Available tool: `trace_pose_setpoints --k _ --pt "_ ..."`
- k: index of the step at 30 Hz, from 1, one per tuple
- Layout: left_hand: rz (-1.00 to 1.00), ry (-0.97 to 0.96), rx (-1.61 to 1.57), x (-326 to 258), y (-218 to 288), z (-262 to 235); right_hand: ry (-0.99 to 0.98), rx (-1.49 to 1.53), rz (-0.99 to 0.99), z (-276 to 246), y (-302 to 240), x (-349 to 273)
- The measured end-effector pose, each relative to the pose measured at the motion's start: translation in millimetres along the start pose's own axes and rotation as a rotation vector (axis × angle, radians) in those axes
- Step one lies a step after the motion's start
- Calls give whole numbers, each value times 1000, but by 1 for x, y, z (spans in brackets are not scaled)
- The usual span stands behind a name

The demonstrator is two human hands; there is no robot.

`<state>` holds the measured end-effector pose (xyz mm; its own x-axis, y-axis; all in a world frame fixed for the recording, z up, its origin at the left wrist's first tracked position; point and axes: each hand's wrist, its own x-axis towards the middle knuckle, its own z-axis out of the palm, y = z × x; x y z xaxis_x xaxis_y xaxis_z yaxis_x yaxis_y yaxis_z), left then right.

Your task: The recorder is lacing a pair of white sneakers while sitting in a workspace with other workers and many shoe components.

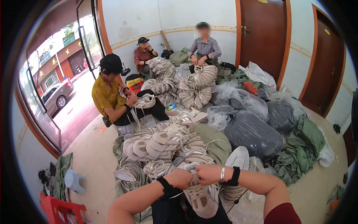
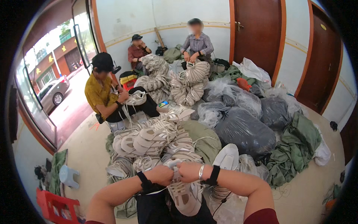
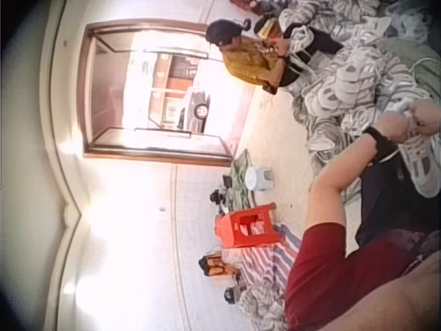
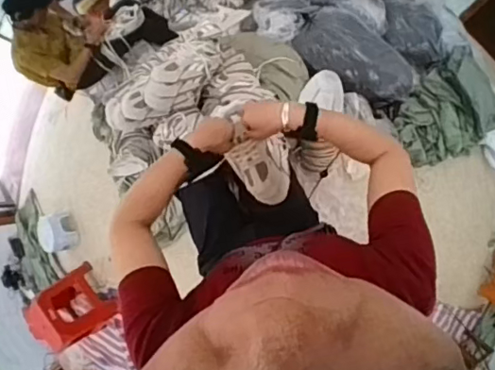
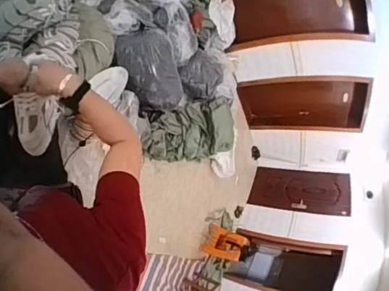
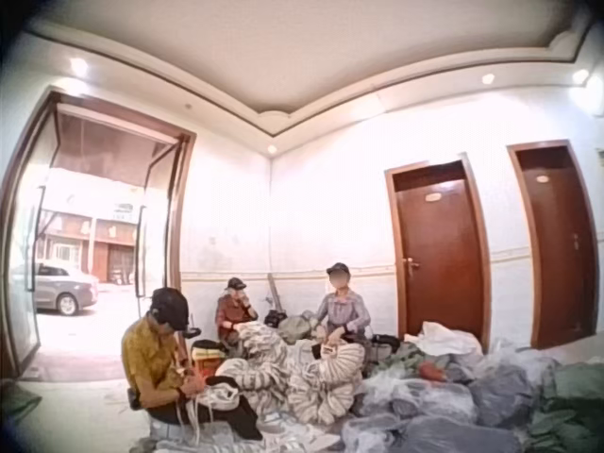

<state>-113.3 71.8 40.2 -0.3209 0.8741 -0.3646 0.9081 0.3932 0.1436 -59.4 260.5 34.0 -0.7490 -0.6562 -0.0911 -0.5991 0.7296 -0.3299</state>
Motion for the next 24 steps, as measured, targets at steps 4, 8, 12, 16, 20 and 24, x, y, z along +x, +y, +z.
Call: trace_pose_setpoints --k 4,8,12,16,20,24 --pt "-2 1 -28 4 -1 2 -142 265 -233 -13 32 3" --pt "-35 -38 -41 6 0 -1 -224 194 -217 -3 44 10" --pt "-42 -35 -79 1 -4 1 -195 234 -194 -15 31 4" --pt "-54 -36 -88 0 -4 3 -155 242 -235 -10 30 2" --pt "-50 1 -83 1 -5 5 -122 199 -220 -2 32 -1" --pt "-42 12 -94 0 -6 8 -109 262 -243 -2 35 0"
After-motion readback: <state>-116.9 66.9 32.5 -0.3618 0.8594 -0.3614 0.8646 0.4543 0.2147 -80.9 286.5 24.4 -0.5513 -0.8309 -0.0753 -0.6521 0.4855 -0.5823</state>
